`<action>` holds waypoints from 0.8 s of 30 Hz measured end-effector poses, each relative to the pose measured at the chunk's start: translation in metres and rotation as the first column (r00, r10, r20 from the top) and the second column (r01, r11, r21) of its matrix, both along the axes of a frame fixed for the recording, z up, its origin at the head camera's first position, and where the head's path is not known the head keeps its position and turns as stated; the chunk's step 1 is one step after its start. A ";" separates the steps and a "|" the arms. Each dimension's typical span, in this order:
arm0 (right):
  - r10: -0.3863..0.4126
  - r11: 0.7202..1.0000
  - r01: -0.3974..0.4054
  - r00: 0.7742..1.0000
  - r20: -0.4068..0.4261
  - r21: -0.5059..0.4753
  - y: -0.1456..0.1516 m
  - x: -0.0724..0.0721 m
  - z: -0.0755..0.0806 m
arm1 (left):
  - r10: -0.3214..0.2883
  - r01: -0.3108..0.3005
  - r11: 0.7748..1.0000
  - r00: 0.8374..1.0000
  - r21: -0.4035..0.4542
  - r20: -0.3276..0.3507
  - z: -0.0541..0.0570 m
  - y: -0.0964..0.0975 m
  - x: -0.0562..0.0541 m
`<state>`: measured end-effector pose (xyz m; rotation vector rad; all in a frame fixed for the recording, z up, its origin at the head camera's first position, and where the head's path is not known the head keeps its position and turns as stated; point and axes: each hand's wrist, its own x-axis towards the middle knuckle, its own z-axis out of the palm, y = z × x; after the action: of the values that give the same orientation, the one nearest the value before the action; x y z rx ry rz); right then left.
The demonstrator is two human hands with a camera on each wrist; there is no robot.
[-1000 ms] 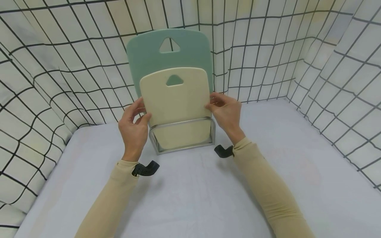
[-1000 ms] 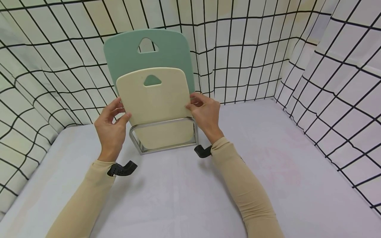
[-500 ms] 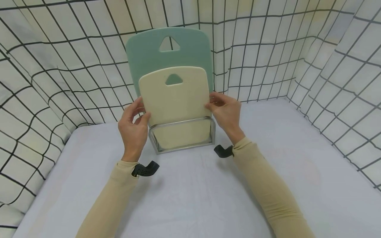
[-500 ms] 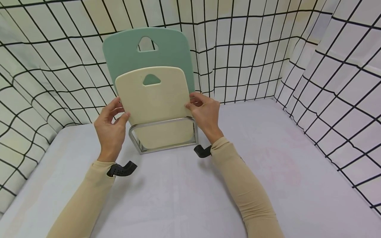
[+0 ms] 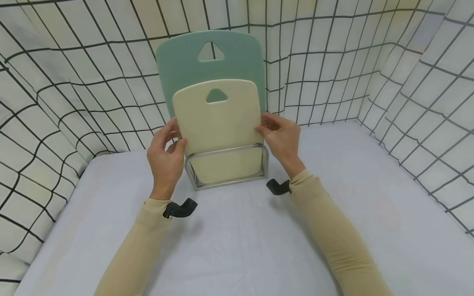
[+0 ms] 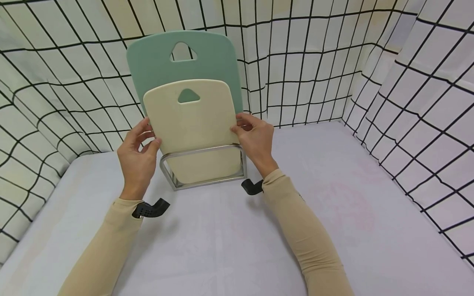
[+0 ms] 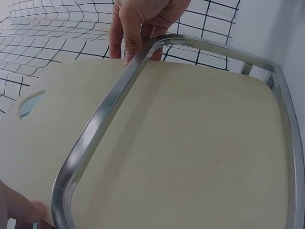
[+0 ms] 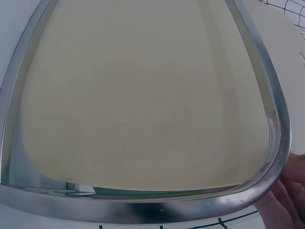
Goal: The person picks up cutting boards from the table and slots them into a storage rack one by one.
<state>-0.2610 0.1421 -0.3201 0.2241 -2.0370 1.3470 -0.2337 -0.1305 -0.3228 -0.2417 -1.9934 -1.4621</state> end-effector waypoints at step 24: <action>0.008 1.000 -0.008 1.000 -0.020 0.004 0.002 0.000 0.001 | -0.013 0.013 1.000 1.000 -0.017 -0.010 -0.001 -0.002 -0.002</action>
<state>-0.2611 0.1441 -0.3195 0.2468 -2.0243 1.3411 -0.2358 -0.1327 -0.3233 -0.2693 -2.0006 -1.4500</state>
